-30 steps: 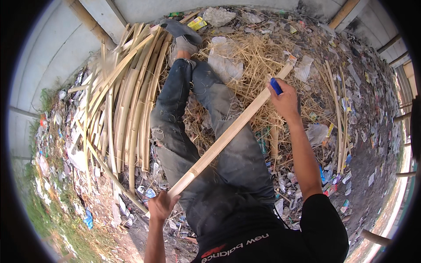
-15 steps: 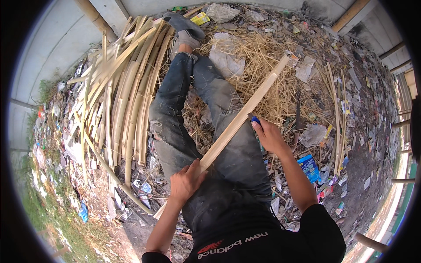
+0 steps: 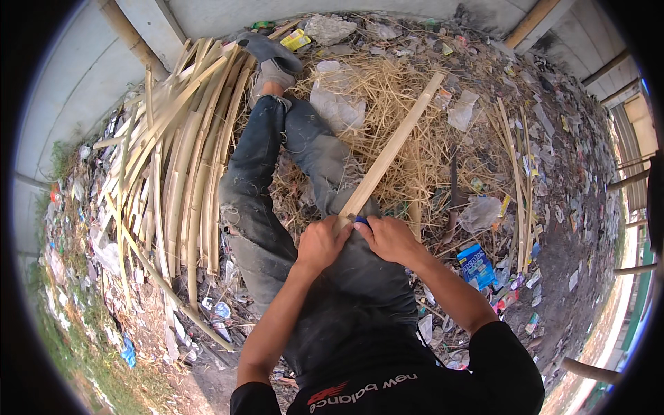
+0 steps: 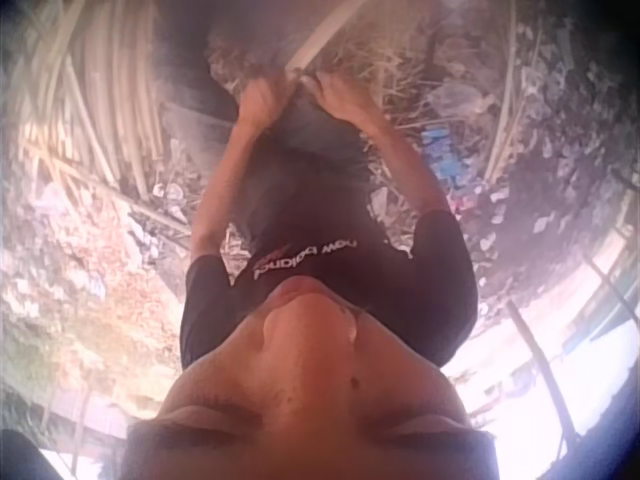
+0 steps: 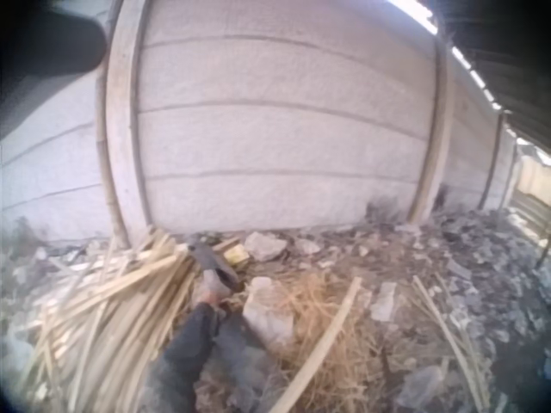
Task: The person sits on the ground and uses a blue utility knife to shave a long bamboo strip. They hold the strip with their left hand and scrape the surface with the knife in their right hand, creating thin shavings that fall onto their lap and the surrounding debris.
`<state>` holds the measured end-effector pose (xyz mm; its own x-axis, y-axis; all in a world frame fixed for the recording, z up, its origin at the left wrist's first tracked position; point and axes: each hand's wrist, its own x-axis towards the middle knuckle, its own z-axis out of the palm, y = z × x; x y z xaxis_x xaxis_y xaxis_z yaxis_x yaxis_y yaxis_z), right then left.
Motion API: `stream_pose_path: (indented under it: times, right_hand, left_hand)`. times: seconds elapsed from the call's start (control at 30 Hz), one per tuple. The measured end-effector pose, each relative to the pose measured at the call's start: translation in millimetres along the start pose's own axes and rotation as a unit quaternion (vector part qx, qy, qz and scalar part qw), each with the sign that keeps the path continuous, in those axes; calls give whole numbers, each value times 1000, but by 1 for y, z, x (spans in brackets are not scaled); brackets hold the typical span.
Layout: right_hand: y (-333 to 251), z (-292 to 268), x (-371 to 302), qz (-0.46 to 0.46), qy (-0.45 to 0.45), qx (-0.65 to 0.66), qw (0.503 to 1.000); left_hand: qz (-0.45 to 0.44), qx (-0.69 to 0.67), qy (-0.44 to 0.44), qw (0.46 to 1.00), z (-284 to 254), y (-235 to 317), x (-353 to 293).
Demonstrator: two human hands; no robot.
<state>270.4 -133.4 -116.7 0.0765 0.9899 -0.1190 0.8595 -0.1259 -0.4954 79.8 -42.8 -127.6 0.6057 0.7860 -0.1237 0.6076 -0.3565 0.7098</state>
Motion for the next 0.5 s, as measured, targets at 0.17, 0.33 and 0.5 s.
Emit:
stream_pose_path:
  times: [0.17,0.33,0.5]
  right_hand:
    - [-10,3,-3,17,-7,-7,1000]
    - [-24,11,-5,2,-8,-25,1000]
    - [14,16,12,73,49,3,996]
  left_hand:
    - [26,-70,-21,997,-6,-15,-3]
    - [9,-79,-58,995,-34,-16,-26]
    - [-6,-55,-93,994,-76,-32,-93]
